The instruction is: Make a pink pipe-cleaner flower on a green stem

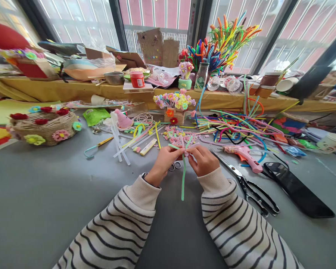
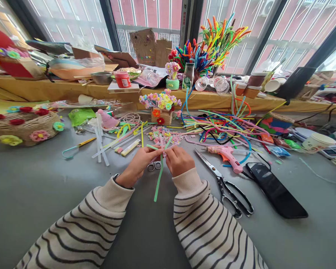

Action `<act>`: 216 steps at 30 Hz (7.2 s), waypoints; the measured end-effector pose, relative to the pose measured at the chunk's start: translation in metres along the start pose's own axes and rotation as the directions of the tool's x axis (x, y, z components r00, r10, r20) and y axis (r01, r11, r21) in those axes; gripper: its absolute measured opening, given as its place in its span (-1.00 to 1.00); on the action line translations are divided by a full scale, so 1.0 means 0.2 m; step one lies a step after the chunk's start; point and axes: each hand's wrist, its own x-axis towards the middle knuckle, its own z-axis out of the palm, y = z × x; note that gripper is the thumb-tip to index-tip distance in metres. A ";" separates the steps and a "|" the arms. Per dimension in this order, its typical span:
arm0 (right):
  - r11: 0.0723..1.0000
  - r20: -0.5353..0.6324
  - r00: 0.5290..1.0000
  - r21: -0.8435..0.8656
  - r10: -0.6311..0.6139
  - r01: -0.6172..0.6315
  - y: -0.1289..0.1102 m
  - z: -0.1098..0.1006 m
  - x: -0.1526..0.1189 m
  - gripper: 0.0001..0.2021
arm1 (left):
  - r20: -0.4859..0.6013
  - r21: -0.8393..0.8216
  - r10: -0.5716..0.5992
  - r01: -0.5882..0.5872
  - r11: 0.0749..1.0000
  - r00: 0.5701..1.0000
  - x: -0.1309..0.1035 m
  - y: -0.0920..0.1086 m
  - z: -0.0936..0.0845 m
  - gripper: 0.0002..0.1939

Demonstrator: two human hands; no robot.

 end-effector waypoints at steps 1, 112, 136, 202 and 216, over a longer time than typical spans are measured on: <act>0.998 0.005 0.999 -0.055 -0.037 0.038 -0.01 -0.01 0.01 -0.83 | 0.003 0.003 0.004 -0.004 1.000 1.000 0.00 0.00 0.00 -0.79; 0.689 0.423 0.822 0.463 0.380 -0.557 0.00 0.04 -0.02 -0.78 | 0.212 0.624 0.327 -0.385 0.680 0.921 -0.01 -0.04 0.00 -0.63; -0.293 0.651 0.557 0.745 0.515 -0.599 -0.07 0.10 -0.01 -0.77 | 0.260 0.585 0.288 -0.387 0.713 0.922 -0.01 -0.02 0.03 -0.55; -0.385 0.596 0.592 0.803 0.542 -0.455 0.02 0.02 0.02 -0.81 | 0.005 -0.026 0.001 -0.001 1.000 1.000 -0.03 0.02 0.02 -0.60; -0.374 0.598 0.587 0.801 0.545 -0.468 0.05 0.02 0.01 -0.81 | 0.107 -0.052 -0.060 0.066 0.997 0.992 -0.04 0.02 0.01 -0.62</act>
